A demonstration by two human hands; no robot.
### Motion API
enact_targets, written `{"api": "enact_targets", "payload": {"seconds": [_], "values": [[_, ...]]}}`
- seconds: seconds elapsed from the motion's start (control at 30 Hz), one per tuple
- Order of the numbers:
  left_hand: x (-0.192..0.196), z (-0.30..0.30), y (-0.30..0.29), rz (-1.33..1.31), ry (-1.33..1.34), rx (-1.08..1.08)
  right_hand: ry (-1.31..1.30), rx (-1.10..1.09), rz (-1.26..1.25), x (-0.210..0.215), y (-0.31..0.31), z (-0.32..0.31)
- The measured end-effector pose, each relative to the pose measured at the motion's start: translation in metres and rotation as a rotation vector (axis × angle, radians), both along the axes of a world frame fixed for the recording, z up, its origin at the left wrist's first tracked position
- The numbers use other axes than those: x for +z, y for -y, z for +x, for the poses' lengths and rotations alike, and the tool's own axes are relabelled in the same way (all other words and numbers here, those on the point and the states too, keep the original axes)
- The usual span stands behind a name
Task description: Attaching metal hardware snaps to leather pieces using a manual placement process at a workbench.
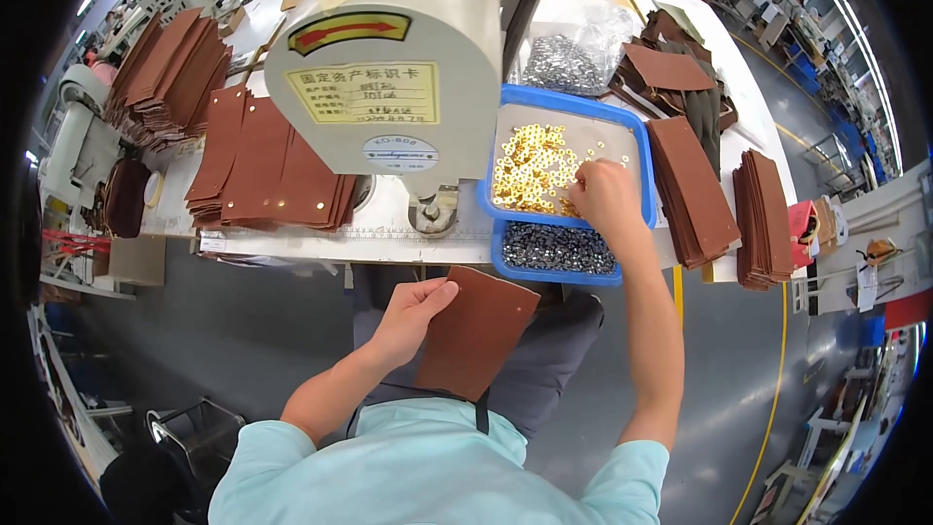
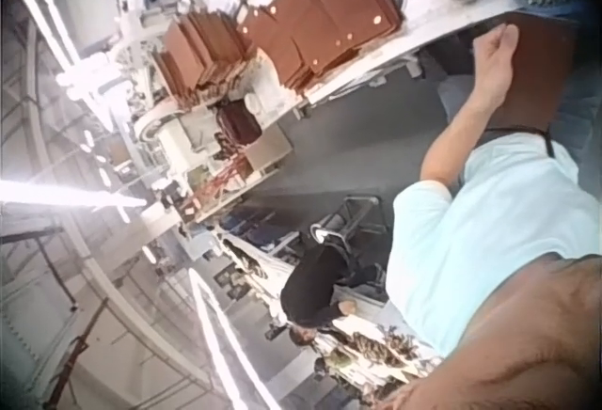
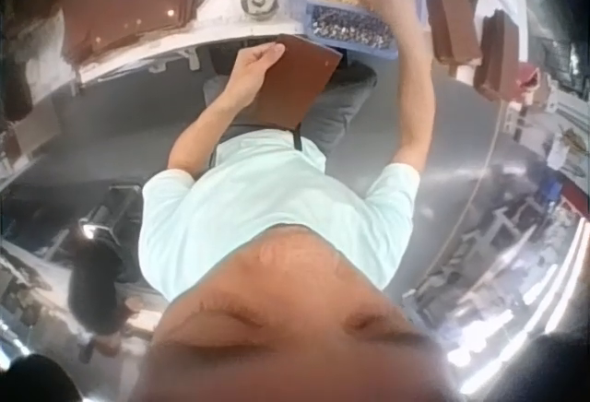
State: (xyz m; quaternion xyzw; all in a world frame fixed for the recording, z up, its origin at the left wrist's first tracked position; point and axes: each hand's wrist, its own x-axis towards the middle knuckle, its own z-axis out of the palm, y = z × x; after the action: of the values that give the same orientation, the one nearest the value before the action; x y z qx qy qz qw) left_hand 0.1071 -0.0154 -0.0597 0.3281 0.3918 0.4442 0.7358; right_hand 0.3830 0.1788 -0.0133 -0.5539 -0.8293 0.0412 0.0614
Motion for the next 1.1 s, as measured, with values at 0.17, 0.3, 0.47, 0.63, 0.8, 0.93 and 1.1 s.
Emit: {"api": "enact_targets", "payload": {"seconds": [0.17,0.3,0.47,0.63,0.8,0.93,1.1], "values": [[0.006,0.001,0.009,-0.048,-0.027,0.126,-0.699,0.06,-0.045,0.038,0.116,-0.051],[-0.001,0.005,0.012,-0.044,0.026,0.068,-0.704,0.272,0.022,0.016,0.167,-0.08],[0.009,0.01,0.018,0.001,0.042,0.022,-0.675,0.216,-0.019,0.013,0.176,-0.078],[0.015,0.011,0.02,0.064,-0.067,-0.006,-0.772,0.095,-0.147,0.015,0.178,-0.077],[0.017,0.01,0.026,0.282,-0.354,-0.005,-0.844,-0.065,-0.261,0.018,0.181,-0.079],[0.016,0.004,0.022,0.366,-0.508,-0.079,-0.844,-0.015,-0.343,0.01,0.181,-0.071],[0.017,0.002,0.021,0.399,-0.563,-0.087,-0.741,0.038,-0.188,-0.011,0.132,-0.027]]}}
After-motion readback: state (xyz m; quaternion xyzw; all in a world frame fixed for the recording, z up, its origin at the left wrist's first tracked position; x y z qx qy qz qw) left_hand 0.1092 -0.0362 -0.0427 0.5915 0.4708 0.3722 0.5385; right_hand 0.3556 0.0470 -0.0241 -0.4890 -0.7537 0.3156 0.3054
